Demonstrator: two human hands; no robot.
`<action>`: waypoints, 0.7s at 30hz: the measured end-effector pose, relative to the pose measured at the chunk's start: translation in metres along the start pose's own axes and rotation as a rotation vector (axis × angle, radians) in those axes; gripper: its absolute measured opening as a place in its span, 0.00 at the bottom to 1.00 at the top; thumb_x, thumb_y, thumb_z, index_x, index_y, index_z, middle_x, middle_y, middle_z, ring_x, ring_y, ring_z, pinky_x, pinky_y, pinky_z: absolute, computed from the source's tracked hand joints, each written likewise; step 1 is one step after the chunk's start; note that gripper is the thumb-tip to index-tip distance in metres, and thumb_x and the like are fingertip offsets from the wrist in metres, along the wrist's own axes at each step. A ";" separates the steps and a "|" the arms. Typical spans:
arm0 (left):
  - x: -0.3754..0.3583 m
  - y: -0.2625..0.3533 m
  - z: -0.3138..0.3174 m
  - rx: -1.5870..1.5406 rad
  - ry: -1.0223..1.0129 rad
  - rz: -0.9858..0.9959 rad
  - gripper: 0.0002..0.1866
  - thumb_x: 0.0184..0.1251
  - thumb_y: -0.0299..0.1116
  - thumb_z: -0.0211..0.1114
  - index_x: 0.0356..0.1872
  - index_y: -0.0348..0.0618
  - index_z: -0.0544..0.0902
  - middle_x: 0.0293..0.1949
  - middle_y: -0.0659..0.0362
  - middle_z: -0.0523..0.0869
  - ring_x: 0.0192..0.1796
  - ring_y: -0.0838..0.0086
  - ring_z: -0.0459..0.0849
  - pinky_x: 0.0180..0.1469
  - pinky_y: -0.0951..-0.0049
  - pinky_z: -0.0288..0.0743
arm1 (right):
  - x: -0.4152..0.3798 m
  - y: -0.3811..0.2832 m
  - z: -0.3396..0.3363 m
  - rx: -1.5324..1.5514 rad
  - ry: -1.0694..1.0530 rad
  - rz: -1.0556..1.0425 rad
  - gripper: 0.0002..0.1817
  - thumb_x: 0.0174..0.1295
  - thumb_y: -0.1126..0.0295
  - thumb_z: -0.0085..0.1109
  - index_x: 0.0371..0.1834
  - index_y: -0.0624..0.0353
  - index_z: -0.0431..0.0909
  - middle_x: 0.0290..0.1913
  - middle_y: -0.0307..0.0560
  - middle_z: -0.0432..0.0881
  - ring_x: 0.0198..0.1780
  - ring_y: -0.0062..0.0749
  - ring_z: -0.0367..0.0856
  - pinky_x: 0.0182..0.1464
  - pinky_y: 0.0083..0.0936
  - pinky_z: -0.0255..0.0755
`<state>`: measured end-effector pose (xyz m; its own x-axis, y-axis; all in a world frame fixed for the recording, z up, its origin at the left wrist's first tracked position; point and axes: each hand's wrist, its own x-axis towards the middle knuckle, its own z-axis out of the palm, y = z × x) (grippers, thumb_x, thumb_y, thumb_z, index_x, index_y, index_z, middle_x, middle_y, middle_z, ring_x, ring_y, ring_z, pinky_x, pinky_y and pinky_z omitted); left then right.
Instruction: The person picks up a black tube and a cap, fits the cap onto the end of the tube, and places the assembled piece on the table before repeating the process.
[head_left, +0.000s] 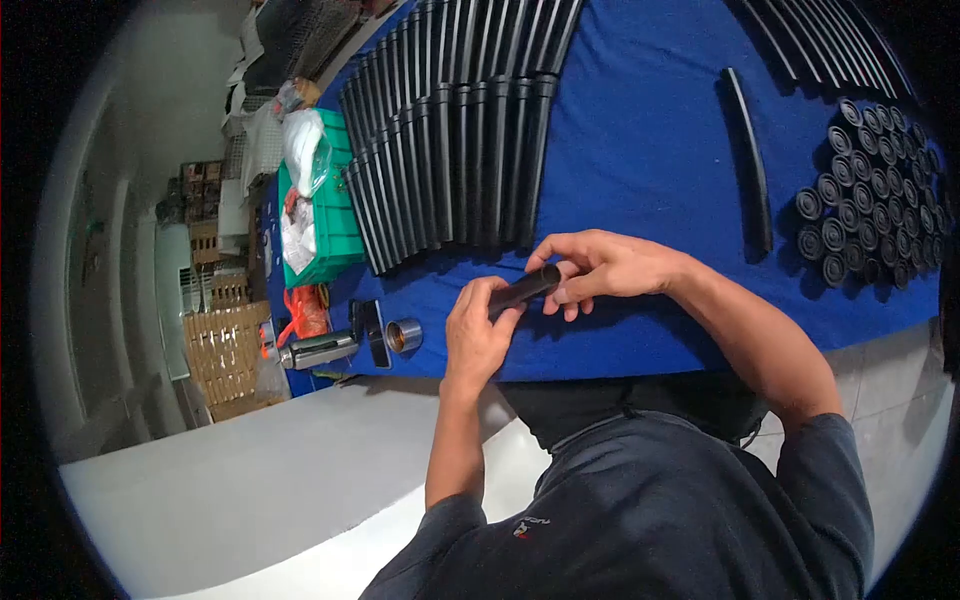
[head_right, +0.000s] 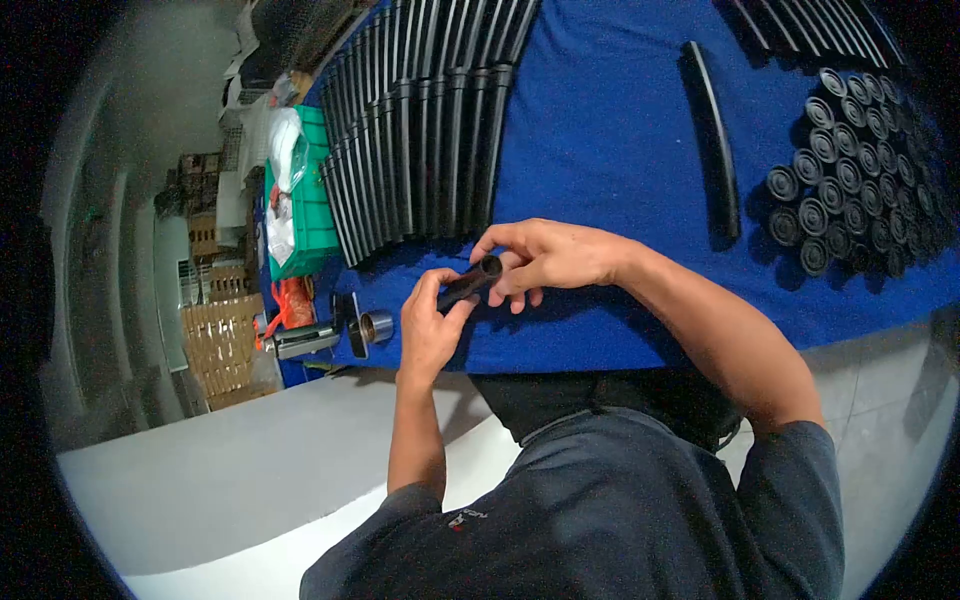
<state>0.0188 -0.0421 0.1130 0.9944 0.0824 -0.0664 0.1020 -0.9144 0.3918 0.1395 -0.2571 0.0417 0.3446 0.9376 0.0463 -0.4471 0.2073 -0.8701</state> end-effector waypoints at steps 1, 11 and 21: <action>0.001 0.001 0.001 0.002 -0.004 0.036 0.17 0.60 0.28 0.70 0.50 0.37 0.81 0.48 0.49 0.86 0.51 0.51 0.84 0.54 0.57 0.76 | 0.001 -0.001 0.000 -0.113 0.013 -0.029 0.21 0.69 0.67 0.64 0.62 0.62 0.75 0.38 0.45 0.87 0.34 0.24 0.84 0.36 0.23 0.77; 0.037 0.072 -0.002 -0.191 0.026 0.226 0.24 0.59 0.24 0.69 0.60 0.35 0.81 0.60 0.48 0.84 0.63 0.60 0.82 0.69 0.63 0.71 | 0.010 0.021 -0.003 -0.742 0.271 -0.253 0.22 0.58 0.57 0.67 0.45 0.66 0.84 0.42 0.63 0.87 0.45 0.58 0.87 0.49 0.46 0.78; 0.137 0.237 0.098 -0.157 -0.157 1.056 0.17 0.55 0.26 0.73 0.46 0.41 0.79 0.50 0.51 0.85 0.58 0.54 0.83 0.61 0.57 0.78 | 0.003 0.053 -0.017 -0.870 0.293 -0.478 0.18 0.68 0.60 0.59 0.57 0.53 0.81 0.48 0.44 0.87 0.51 0.40 0.84 0.53 0.40 0.75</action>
<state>0.1759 -0.2865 0.1066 0.5684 -0.7802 0.2612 -0.7914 -0.4318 0.4327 0.1311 -0.2476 -0.0128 0.5688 0.6819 0.4599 0.4999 0.1574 -0.8516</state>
